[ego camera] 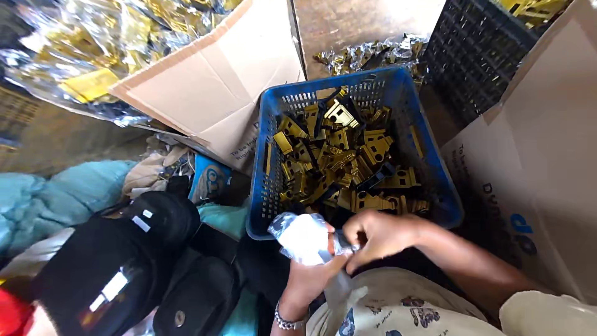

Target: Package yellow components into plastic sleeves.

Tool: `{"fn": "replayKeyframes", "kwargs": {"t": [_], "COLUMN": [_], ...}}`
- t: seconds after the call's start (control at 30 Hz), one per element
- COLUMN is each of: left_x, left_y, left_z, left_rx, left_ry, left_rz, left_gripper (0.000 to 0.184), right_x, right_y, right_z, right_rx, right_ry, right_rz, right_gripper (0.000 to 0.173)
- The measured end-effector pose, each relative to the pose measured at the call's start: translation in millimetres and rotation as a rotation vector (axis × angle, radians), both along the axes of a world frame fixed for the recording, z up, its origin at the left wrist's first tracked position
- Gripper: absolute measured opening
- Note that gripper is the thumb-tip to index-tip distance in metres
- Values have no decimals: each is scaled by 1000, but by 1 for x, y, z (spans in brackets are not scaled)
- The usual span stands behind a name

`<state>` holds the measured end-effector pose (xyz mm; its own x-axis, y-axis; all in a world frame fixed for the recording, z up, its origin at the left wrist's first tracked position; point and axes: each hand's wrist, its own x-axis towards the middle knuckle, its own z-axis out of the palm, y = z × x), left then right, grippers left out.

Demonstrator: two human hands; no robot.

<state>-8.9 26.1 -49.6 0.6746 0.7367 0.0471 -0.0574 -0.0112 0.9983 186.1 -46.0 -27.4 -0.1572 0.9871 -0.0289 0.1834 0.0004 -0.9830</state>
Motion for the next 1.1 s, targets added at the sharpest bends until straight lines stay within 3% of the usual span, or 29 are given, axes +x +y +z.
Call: {"fn": "replayKeyframes", "kwargs": {"t": [0.1,0.2,0.27,0.33,0.4,0.47,0.53,0.57,0.6,0.7,0.77,0.87,0.93,1.0,1.1], "left_x": [-8,-10,-8,-2,2,6,16,24,31,56,67,70,66,63,61], "left_y": [15,18,15,15,14,16,18,18,17,16,14,10,13,17,14], "left_z": [-11,-7,-6,-6,-8,-10,-10,-10,-9,-5,-4,0,1,4,12], "left_rx": [225,155,156,209,251,267,224,204,192,198,179,76,22,0,-75], "left_ry": [75,46,14,13,31,55,50,46,43,29,5,-59,-75,-87,-104], "left_rz": [236,335,358,395,439,439,389,350,311,266,302,359,395,394,351], "left_gripper": [41,39,33,31,32,35,36,36,37,32,31,42,44,37,31], "right_x": [55,98,107,109,109,104,95,92,88,69,52,24,14,13,14], "right_y": [22,51,52,49,37,12,-3,-5,-6,-3,-6,-13,-14,-12,-14], "right_z": [-7,-49,-77,-71,-44,-26,-20,-17,-14,0,6,6,9,6,1], "right_rx": [-221,-471,-472,-425,-345,-170,-83,-98,-120,-79,4,-10,-23,68,154], "right_ry": [-336,-992,-1156,-1143,-1036,-751,-328,-108,110,634,856,852,803,693,676], "right_rz": [-199,-19,180,189,11,-412,-771,-834,-857,-901,-773,-591,-679,-825,-803], "right_gripper": [24,49,46,39,40,30,51,67,71,42,30,36,27,36,35]}}
